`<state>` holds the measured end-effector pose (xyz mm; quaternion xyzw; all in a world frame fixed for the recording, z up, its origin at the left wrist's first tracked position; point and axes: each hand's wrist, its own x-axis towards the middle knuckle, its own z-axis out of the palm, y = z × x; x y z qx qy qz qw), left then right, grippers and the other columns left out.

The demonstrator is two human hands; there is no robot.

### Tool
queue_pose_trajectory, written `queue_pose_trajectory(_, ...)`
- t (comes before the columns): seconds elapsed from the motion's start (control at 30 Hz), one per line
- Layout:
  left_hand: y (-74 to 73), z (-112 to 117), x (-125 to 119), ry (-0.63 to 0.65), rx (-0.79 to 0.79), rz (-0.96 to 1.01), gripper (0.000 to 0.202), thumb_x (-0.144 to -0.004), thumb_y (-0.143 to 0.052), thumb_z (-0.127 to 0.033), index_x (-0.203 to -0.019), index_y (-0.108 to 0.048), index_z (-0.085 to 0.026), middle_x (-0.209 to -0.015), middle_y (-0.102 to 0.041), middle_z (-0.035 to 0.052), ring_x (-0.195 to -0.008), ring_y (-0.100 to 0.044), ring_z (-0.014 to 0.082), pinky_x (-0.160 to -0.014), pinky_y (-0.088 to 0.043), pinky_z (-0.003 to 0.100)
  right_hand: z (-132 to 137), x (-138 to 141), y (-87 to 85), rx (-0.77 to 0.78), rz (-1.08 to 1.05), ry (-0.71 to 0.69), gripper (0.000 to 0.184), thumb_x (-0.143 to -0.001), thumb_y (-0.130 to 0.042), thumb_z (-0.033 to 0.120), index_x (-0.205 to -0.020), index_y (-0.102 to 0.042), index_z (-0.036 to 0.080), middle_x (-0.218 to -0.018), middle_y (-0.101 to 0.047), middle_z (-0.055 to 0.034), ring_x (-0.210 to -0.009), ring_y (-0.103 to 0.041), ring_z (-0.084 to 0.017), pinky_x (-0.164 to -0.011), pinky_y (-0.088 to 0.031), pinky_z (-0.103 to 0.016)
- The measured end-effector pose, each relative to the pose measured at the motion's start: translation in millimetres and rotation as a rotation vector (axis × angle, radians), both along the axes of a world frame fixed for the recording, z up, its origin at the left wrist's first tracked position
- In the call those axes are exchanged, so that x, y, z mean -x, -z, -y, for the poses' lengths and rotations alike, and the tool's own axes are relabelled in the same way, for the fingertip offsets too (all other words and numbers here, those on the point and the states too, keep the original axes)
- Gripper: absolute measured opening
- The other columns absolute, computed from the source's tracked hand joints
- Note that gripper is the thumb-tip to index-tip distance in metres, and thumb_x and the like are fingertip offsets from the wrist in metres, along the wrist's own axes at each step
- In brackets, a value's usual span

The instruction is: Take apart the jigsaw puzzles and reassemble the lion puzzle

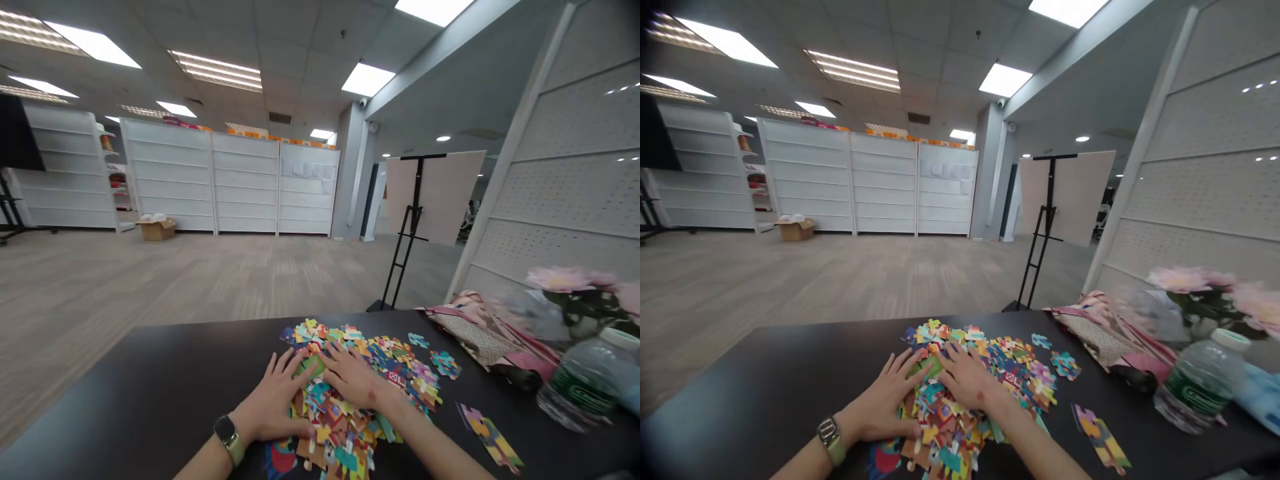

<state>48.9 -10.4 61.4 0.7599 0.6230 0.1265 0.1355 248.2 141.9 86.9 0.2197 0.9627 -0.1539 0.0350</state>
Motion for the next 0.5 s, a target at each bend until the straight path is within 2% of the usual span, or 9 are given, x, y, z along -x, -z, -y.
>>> queue_pose_trajectory(0.13,1.1,0,-7,0.032,0.013,-0.044,0.094,-0.082,-0.047,-0.086,-0.157,-0.008,-0.044,-0.166,-0.002,0.0058,-0.151,-0.001,0.043,-0.115,-0.004,0.074,31,-38,-15.7,0.051,-0.061,0.033,0.059,-0.104,-0.022,0.054,-0.154,-0.036,0.026,-0.161,-0.033,-0.0097,-0.151,-0.022,-0.028,-0.122,-0.011,-0.055)
queue_pose_trajectory(0.2,1.7,0,-15,0.065,-0.008,-0.042,0.089,-0.085,-0.046,-0.083,-0.157,-0.009,-0.043,-0.166,-0.003,0.0045,-0.151,-0.003,0.0422,-0.116,-0.005,0.073,47,-62,-16.5,0.075,-0.102,0.068,0.061,-0.102,-0.028,0.057,-0.156,-0.031,0.028,-0.163,-0.028,-0.0077,-0.152,-0.02,-0.027,-0.124,-0.009,-0.053)
queue_pose_trajectory(0.3,1.1,-4,-36,0.133,-0.052,-0.013,0.081,-0.092,-0.042,-0.076,-0.157,-0.007,-0.043,-0.166,-0.005,0.0012,-0.151,-0.007,0.0404,-0.118,-0.006,0.071,71,-94,-5.3,0.073,-0.121,0.111,0.086,-0.087,-0.051,0.073,-0.157,-0.022,0.033,-0.167,-0.011,-0.0068,-0.153,-0.007,-0.033,-0.123,-0.008,-0.056)
queue_pose_trajectory(0.37,-0.8,-10,-52,0.172,-0.075,0.003,0.072,-0.098,-0.036,-0.07,-0.157,-0.004,-0.043,-0.166,-0.005,-0.0007,-0.152,-0.007,0.0378,-0.118,-0.002,0.07,83,-110,6.8,0.031,-0.124,0.173,0.097,-0.08,-0.056,0.078,-0.158,-0.019,0.035,-0.167,-0.005,-0.0076,-0.153,-0.004,-0.037,-0.122,-0.008,-0.059)
queue_pose_trajectory(0.5,-7.3,-40,-72,0.183,-0.068,-0.005,0.069,-0.099,-0.032,-0.069,-0.157,-0.005,-0.043,-0.166,-0.003,-0.001,-0.153,-0.004,0.034,-0.119,-0.003,0.068,83,-133,27.7,-0.107,-0.157,0.356,0.072,-0.094,-0.037,0.072,-0.156,-0.024,0.038,-0.167,-0.012,-0.0046,-0.153,-0.009,-0.034,-0.122,-0.013,-0.059)
